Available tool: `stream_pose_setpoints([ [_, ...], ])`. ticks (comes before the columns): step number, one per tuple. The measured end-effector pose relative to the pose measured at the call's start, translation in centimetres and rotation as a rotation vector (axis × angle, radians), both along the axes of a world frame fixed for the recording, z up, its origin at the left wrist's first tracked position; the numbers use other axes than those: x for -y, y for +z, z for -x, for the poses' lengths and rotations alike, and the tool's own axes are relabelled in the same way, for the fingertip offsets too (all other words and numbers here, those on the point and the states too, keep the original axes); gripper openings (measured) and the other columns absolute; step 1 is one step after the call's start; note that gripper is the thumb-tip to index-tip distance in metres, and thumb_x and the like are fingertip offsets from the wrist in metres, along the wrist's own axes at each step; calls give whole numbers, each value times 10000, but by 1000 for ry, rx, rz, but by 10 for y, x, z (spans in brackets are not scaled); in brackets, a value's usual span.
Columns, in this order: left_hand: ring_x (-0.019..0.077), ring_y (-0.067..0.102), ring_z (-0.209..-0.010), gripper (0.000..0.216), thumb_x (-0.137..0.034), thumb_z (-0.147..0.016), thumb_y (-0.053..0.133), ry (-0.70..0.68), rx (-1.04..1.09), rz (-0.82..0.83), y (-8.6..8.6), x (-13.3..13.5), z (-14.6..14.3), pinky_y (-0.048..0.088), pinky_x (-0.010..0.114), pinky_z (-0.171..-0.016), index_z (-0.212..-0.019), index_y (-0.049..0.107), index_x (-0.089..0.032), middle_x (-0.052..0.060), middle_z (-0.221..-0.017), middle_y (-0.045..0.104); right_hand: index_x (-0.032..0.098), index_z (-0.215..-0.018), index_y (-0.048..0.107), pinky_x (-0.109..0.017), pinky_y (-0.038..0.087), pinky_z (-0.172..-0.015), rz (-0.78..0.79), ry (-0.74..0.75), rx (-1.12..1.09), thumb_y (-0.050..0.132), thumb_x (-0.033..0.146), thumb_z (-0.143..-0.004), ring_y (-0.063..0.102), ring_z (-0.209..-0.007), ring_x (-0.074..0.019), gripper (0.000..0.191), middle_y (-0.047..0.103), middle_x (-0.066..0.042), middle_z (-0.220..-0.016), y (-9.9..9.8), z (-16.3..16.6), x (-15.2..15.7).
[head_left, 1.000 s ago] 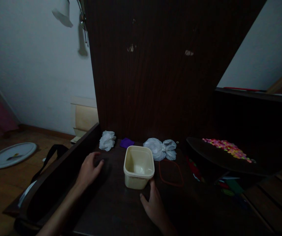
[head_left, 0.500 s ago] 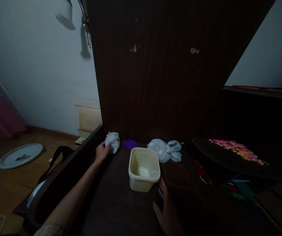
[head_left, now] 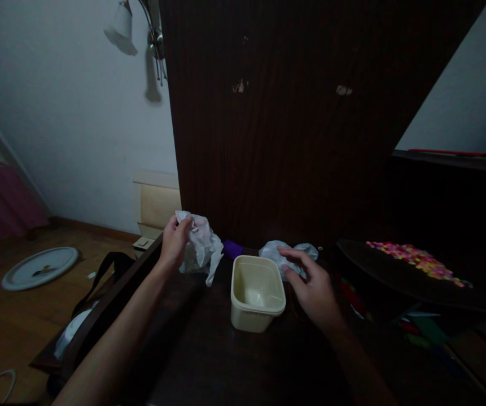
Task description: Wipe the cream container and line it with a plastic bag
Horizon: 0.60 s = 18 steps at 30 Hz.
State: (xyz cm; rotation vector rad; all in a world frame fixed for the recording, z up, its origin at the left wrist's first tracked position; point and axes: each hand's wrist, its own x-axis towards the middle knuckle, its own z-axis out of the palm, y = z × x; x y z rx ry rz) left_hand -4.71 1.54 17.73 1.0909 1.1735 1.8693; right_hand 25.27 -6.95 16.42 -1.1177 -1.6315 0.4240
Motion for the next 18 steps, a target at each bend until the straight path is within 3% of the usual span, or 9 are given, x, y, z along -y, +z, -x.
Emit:
stream_pose_setpoints([
  [4,100,583,-582,347,-397,-695,728,-112,89,-77,26,16,-17,505,206,-552,-903,523,-211,-47,-762,620,201,-1185,658,-462,506,-995,8,106,130,649,399,-869,675,-1100,-267,373,726,-113,-1181,35,49,-8],
  [8,154,698,-765,316,-332,-772,678,-307,80,-184,48,38,-33,574,243,-636,-1008,493,-232,9,-946,688,180,-1396,515,-435,507,-941,104,125,211,766,495,-781,658,-1118,-286,735,687,-141,-1260,47,80,-19],
  [9,175,716,-836,302,-328,-796,639,-358,48,-199,52,43,-35,588,261,-669,-1039,487,-236,28,-1000,695,179,-1381,529,-412,507,-911,98,124,222,767,475,-786,666,-1083,-277,706,702,-129,-1220,49,84,-22],
  [12,212,715,-982,386,-264,-769,598,-449,-55,-240,56,50,-35,609,305,-739,-1130,464,-264,59,-1152,677,175,-1056,693,-316,485,-771,52,137,192,636,382,-887,670,-855,-208,273,735,-50,-918,53,82,-37],
  [15,213,686,-1030,598,-192,-689,642,-405,-140,-308,49,45,-28,621,316,-748,-1224,407,-318,58,-1285,612,179,-796,691,-280,452,-682,61,160,32,563,408,-907,618,-720,-168,286,675,-8,-726,58,68,-51],
  [18,212,664,-1047,678,-199,-702,668,-285,-288,-347,40,36,-23,616,299,-727,-1295,363,-324,83,-1364,551,184,-834,704,-279,489,-689,163,256,-244,639,450,-824,649,-760,-176,274,719,-17,-800,64,52,-59],
])
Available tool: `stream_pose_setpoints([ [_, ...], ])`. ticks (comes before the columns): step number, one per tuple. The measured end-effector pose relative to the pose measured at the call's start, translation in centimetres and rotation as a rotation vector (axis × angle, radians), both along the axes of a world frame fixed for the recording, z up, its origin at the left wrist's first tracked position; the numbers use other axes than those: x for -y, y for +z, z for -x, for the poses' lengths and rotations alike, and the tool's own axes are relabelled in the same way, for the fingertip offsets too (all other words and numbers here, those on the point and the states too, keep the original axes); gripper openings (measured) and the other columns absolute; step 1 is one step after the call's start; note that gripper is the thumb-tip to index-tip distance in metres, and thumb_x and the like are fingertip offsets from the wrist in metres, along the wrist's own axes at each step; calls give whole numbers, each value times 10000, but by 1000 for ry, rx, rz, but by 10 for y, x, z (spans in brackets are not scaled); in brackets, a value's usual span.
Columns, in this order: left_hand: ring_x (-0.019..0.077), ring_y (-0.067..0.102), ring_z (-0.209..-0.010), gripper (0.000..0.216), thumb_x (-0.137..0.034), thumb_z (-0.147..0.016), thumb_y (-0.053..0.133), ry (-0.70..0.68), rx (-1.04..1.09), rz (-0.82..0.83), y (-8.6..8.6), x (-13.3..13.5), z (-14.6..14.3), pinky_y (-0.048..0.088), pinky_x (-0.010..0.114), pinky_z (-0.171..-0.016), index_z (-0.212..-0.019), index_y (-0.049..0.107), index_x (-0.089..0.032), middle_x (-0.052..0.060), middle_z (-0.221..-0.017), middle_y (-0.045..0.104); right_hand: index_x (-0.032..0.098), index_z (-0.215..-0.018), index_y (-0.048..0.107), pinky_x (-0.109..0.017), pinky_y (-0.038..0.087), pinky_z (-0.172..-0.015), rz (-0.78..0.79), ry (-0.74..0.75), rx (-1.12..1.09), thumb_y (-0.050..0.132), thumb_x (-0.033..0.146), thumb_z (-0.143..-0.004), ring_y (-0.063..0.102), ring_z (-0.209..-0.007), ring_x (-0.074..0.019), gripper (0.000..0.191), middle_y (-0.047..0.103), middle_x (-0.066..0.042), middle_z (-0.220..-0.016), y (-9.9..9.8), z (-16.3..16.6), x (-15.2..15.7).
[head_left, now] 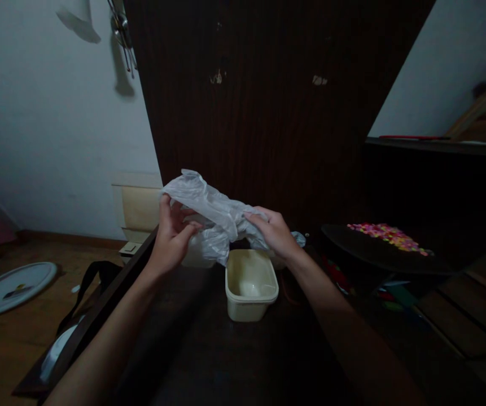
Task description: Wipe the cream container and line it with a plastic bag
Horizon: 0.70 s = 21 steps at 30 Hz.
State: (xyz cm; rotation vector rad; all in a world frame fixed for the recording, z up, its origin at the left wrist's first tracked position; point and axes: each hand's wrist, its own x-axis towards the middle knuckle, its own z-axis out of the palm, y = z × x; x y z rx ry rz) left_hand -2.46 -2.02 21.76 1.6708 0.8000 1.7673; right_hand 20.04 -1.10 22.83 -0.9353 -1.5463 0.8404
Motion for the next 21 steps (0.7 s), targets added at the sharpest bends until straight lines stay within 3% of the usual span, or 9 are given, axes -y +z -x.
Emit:
stream_pose_setpoints([
  [5,206,689,-1000,701,-225,-750,702,210,-189,-69,-1,-7,-4,591,258,-665,-1358,358,-286,114,-1418,515,177,-893,723,-306,545,-722,215,83,-287,755,424,-712,709,-824,-217,307,767,-52,-877,11,-22,-4],
  [9,130,688,-704,790,-220,-750,747,311,-176,-67,7,-15,-11,535,227,-545,-1431,346,-256,144,-1435,545,178,-852,698,-307,530,-716,206,18,-214,720,413,-720,683,-792,-205,270,735,-30,-834,12,-35,-19],
  [11,110,665,-632,879,-217,-743,764,326,-179,-70,8,-23,-13,518,228,-526,-1485,294,-252,162,-1457,537,176,-861,679,-335,531,-762,166,-105,-121,672,373,-735,669,-831,-213,234,716,-37,-863,12,-36,-27],
  [13,117,658,-619,925,-215,-754,750,304,-212,-69,8,-32,-16,523,242,-551,-1519,230,-222,168,-1390,589,172,-911,661,-374,530,-828,30,-304,-24,632,305,-738,653,-907,-227,220,698,-66,-961,12,-31,-28],
  [15,148,668,-651,878,-204,-781,703,266,-286,-73,7,-41,-20,545,275,-625,-1515,223,-169,137,-1219,673,174,-969,643,-406,518,-889,-243,-458,74,598,243,-756,627,-992,-241,228,663,-99,-1059,13,-20,-20],
  [16,167,679,-696,826,-196,-786,684,248,-326,-88,7,-44,-22,555,299,-684,-1494,260,-150,114,-1146,691,176,-989,638,-413,510,-913,-410,-461,143,576,217,-779,613,-1024,-244,222,648,-107,-1079,13,-13,-12],
  [18,202,685,-816,647,-181,-779,664,209,-401,-145,10,-50,-27,555,342,-808,-1377,421,-142,76,-1062,695,188,-971,640,-400,509,-902,-680,-271,338,506,159,-835,604,-1002,-235,192,642,-91,-1010,14,4,4],
  [21,217,661,-884,195,-159,-753,651,168,-468,-209,16,-57,-33,532,344,-886,-944,619,-166,41,-951,682,198,-907,654,-364,510,-879,-899,161,785,446,106,-877,608,-939,-217,230,666,-70,-935,13,27,21],
])
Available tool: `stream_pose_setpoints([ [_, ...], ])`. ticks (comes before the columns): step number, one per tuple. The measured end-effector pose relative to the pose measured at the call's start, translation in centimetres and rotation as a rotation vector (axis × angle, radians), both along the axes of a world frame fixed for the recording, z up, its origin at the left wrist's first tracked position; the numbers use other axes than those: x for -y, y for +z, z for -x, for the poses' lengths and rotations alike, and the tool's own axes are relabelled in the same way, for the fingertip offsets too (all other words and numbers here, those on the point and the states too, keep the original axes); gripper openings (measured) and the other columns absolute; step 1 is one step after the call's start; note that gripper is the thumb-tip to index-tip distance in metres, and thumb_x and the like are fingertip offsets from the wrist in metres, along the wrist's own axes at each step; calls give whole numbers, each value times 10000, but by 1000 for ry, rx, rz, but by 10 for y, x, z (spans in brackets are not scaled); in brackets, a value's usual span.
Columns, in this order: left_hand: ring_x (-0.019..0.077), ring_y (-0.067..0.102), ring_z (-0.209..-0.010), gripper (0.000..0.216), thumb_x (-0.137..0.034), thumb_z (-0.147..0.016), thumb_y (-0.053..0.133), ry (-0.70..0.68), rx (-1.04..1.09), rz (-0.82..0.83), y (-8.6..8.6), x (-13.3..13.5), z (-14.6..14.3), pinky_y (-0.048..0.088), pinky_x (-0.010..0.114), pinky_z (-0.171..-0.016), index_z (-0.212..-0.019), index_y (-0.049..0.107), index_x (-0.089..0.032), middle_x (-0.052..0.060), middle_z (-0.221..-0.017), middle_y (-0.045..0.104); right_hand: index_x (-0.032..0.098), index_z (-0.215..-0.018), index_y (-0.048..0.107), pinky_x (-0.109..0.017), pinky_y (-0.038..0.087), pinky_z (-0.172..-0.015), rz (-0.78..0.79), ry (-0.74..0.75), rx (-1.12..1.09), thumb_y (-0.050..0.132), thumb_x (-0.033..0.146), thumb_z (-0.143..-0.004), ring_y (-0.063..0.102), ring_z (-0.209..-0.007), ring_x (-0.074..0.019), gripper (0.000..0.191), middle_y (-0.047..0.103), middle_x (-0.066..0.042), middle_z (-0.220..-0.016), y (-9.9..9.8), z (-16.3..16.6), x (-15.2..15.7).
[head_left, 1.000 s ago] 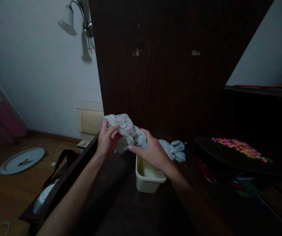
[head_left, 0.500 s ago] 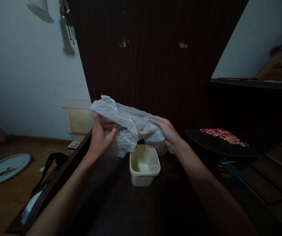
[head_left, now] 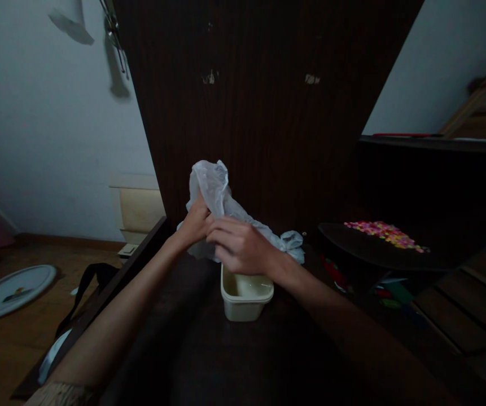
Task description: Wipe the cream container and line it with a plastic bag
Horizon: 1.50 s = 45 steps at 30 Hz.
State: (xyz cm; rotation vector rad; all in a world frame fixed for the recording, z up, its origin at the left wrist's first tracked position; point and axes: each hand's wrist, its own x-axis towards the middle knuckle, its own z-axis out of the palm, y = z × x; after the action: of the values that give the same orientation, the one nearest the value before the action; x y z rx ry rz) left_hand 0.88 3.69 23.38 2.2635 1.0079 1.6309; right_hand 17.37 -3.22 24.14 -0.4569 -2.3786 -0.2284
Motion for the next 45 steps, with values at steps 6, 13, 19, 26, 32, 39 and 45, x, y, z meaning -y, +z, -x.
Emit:
stream_pose_setpoints([
  [6,186,673,-790,415,-109,-761,603,34,37,-22,15,-7,1,540,302,-797,-1174,564,-134,17,-863,678,135,-1084,653,-380,514,-791,-101,-347,374,531,143,-902,632,-971,-276,219,681,-147,-1082,0,6,-7],
  [13,286,692,-1040,842,-185,-791,659,119,-60,-123,22,-6,17,538,399,-948,-1539,277,-128,169,-1239,657,195,-1520,395,-388,512,-705,-21,-843,282,432,171,-958,707,-802,-284,564,675,-198,-1172,22,-34,-11],
  [19,361,638,-1158,780,-166,-826,619,349,-368,-142,23,-3,24,544,433,-950,-1545,318,-161,203,-1458,513,133,-1499,420,-454,506,-764,31,-1049,186,481,256,-976,721,-828,-343,540,734,-207,-912,40,-65,-16],
  [26,347,637,-1190,722,-231,-956,523,593,-728,76,21,9,22,550,429,-935,-1589,183,-165,229,-1476,494,36,-1569,226,-465,518,-771,97,-1291,241,405,425,-1009,719,-930,-399,705,723,-275,-993,38,-91,-27],
  [32,354,640,-1222,829,-231,-934,532,480,-733,107,6,-7,32,546,448,-961,-1612,59,-167,234,-1491,506,67,-1577,218,-510,533,-799,191,-1266,197,448,413,-980,713,-968,-426,727,723,-273,-1069,23,-99,-32],
  [39,332,678,-1192,816,-227,-869,587,374,-769,422,-28,-41,48,520,418,-1005,-1598,226,-160,184,-1351,667,219,-1563,366,-478,523,-913,470,-962,364,509,392,-941,675,-1143,-383,661,690,-183,-1285,-19,-89,-43],
  [45,310,747,-1041,381,-125,-803,574,339,-798,551,-68,-32,77,548,357,-936,-1149,726,-170,119,-1051,798,222,-1387,616,-416,526,-886,602,-858,427,541,333,-928,701,-1098,-343,477,745,-147,-1185,-56,-98,-59],
])
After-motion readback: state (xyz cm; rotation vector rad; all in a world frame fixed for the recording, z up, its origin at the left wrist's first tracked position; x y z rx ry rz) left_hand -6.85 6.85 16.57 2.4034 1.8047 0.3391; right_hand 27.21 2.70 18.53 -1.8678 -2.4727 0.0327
